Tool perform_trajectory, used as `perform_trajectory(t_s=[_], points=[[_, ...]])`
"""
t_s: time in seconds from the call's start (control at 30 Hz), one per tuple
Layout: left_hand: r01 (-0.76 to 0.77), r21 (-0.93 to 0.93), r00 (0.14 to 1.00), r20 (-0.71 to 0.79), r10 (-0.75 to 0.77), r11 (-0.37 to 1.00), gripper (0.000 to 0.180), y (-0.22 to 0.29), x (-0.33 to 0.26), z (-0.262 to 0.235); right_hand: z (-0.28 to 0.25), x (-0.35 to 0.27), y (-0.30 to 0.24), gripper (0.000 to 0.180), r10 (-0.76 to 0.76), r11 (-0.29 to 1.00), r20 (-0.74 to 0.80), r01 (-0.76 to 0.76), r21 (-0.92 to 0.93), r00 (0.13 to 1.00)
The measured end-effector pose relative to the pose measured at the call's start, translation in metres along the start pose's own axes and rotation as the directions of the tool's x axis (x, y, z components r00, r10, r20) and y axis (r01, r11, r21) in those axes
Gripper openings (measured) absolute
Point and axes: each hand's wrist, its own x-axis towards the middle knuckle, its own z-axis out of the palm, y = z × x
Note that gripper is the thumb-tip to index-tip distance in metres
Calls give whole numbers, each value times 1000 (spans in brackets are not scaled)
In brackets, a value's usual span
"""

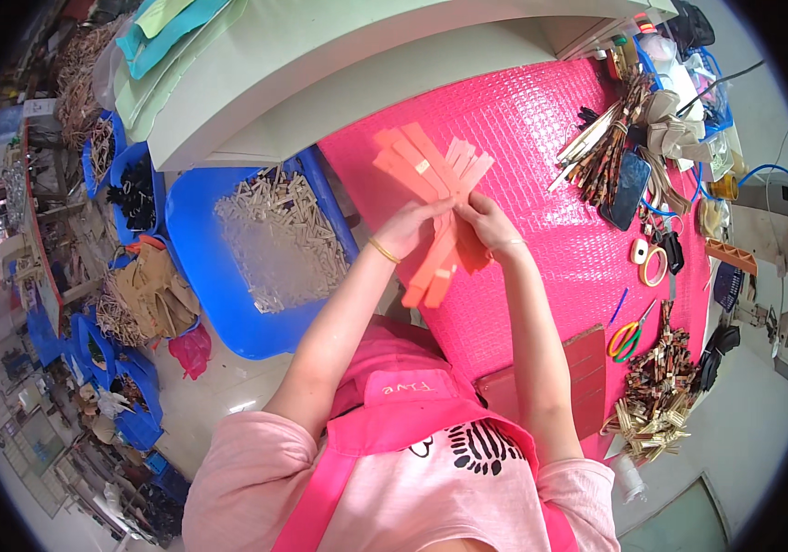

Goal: Assembling and trimming decorative straw or fiber bows.

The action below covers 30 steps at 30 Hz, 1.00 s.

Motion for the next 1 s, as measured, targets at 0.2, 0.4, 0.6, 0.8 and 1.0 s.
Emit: perform_trajectory(t_s=[0.2,0.4,0.6,0.8,1.0], points=[[60,-154,962,273,-16,986,34,-10,-13,31,-9,-78,-53,28,-132,926,-218,42,-376,967],[422,26,782,496,-378,906,27,-43,-51,58,-11,-72,-82,31,-561,568,-18,369,-736,828],[230,197,795,527,-301,953,29,-48,-77,83,-20,-83,-89,30,-138,856,192,215,-471,972],[181,-290,901,431,-41,940,14,-55,-64,87,-46,-109,-83,32,-539,840,-469,412,-352,699],[-127,-118,966,210,150,985,29,-46,-54,95,-3,-142,-34,29,-438,771,-208,247,-586,875]])
